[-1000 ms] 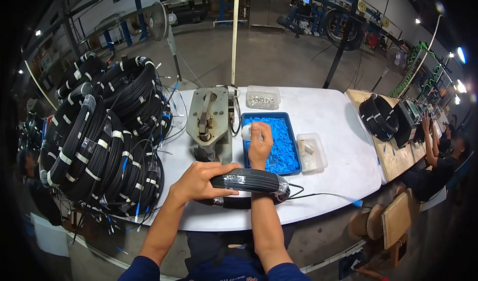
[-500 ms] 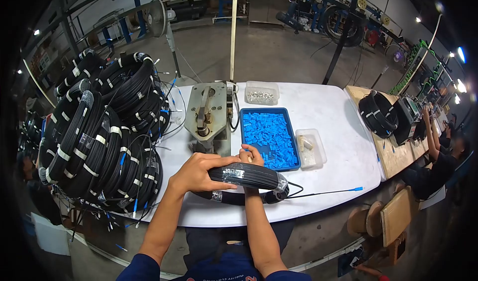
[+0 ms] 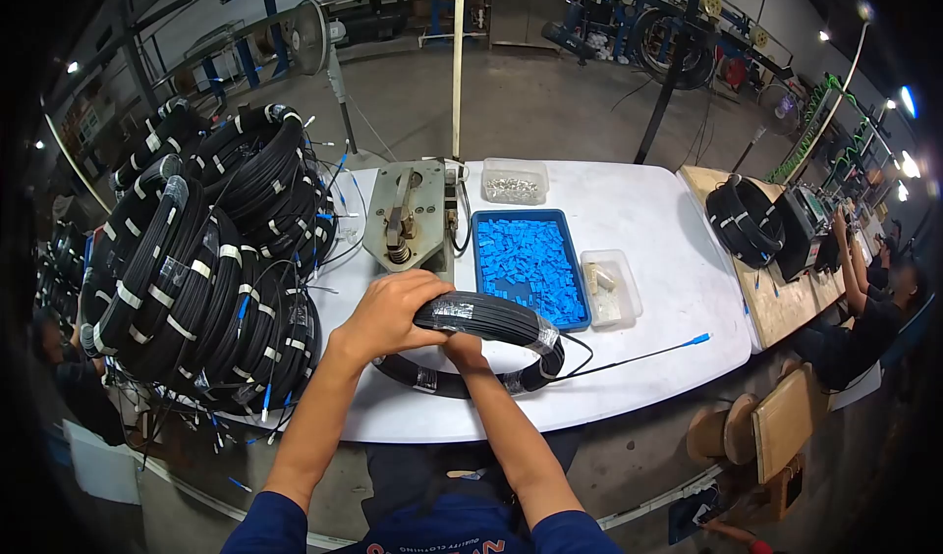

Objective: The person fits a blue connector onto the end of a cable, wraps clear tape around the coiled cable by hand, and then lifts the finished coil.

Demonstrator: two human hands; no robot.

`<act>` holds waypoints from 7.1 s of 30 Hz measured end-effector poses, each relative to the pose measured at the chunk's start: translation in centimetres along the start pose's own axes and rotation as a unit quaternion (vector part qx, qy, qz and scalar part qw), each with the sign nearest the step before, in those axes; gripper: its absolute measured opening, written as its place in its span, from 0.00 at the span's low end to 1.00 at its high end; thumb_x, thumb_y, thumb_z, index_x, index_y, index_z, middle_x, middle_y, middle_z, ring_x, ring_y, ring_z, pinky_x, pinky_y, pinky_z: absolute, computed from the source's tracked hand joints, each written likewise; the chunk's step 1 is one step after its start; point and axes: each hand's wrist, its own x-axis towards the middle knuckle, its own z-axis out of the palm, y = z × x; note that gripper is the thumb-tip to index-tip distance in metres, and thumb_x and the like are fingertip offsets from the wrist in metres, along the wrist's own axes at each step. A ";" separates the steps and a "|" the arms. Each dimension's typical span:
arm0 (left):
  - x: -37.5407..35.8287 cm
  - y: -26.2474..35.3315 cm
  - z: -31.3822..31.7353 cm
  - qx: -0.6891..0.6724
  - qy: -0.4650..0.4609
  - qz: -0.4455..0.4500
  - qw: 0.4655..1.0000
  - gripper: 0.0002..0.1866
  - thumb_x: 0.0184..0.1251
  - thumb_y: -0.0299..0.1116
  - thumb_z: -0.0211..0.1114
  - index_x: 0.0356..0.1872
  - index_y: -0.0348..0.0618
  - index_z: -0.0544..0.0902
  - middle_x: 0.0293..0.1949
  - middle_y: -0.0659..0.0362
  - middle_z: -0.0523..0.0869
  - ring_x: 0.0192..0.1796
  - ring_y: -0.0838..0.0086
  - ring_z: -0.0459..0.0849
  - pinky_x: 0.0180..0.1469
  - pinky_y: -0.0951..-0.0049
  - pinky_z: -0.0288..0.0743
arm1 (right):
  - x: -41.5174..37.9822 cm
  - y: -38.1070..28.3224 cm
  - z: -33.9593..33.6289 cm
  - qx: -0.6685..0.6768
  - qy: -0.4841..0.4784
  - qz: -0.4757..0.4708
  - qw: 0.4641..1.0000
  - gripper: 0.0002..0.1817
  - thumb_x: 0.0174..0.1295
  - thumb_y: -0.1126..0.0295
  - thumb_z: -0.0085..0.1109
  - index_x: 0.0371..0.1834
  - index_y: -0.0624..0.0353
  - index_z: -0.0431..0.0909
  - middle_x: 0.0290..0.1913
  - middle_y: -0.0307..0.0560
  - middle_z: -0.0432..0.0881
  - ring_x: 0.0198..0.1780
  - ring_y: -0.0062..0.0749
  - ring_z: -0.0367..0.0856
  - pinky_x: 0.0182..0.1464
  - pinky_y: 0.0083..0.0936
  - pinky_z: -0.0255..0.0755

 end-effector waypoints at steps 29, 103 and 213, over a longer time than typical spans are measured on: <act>-2.3 -0.9 -0.9 -0.071 0.057 -0.102 0.991 0.25 0.46 0.34 0.75 0.49 0.42 0.83 0.36 0.51 0.89 0.38 0.56 0.88 0.43 0.63 0.79 | -7.1 -11.1 -13.2 -0.344 0.277 -0.156 0.884 0.42 0.43 0.65 0.78 0.61 0.63 0.64 0.55 0.59 0.61 0.60 0.52 0.60 0.63 0.48 0.57; -17.5 -7.3 9.5 -0.344 0.343 -0.242 0.840 0.26 0.57 0.56 0.72 0.35 0.43 0.76 0.28 0.67 0.75 0.29 0.84 0.71 0.31 0.82 0.65 | -3.7 -8.7 -14.8 0.072 -0.045 0.122 0.989 0.32 0.49 0.79 0.72 0.61 0.62 0.73 0.43 0.42 0.84 0.44 0.22 0.81 0.50 0.21 0.75; 28.9 5.1 9.8 -0.475 0.197 -0.068 0.855 0.30 0.72 0.31 0.64 0.73 0.37 0.67 0.45 0.59 0.84 0.47 0.78 0.83 0.54 0.78 0.75 | 12.8 -19.9 -44.0 0.168 0.243 -0.088 0.951 0.35 0.69 0.80 0.55 0.77 0.63 0.51 0.65 0.50 0.69 0.62 0.38 0.75 0.65 0.33 0.70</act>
